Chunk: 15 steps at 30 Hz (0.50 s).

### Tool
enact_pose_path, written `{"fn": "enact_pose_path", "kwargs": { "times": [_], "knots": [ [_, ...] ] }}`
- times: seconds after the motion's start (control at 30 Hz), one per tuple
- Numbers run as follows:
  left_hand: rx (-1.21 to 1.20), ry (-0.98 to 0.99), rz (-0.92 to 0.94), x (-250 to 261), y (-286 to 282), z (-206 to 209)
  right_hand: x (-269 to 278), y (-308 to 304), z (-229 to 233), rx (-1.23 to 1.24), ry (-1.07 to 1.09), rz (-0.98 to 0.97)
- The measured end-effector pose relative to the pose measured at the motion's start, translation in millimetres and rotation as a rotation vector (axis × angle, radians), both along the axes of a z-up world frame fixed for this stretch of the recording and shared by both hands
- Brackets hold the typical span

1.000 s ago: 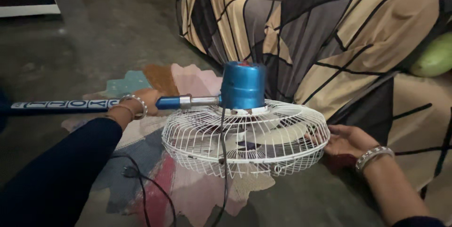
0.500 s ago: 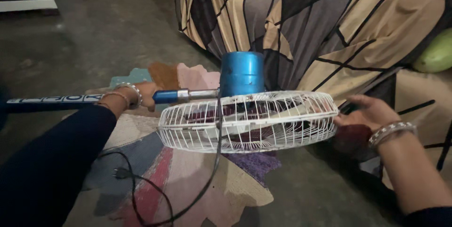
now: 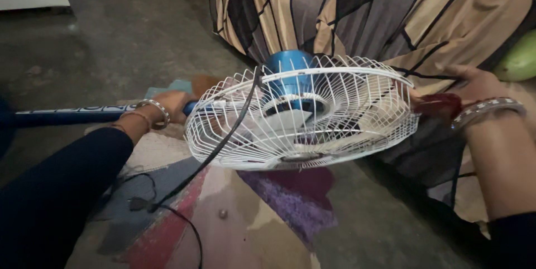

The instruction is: The person sits on the floor and wipes the motor housing of a pedestal fan with a cloth, then removes the front grille guard, wipes the blades and grille, detaches the blade assembly from the motor, and unscrews the front nut from the blade hub.

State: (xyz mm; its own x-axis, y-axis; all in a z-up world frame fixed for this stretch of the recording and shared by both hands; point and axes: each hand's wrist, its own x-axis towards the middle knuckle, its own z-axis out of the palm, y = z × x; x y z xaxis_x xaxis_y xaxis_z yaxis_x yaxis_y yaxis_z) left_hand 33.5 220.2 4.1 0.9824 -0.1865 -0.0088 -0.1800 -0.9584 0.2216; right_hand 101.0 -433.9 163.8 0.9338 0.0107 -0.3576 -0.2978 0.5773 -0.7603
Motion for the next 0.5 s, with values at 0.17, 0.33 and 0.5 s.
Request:
{"fn": "enact_pose_path", "kwargs": {
  "times": [0.17,0.33,0.5],
  "knots": [
    [-0.070,-0.031,-0.154,9,9,-15,41,-43,11,-0.072,-0.071,0.031],
    [-0.146,-0.039,-0.244,42,24,-23,47,-54,12,-0.127,-0.086,-0.037],
    [-0.220,0.020,-0.327,58,32,-34,32,-46,24,-0.159,-0.086,-0.099]
  ]
}}
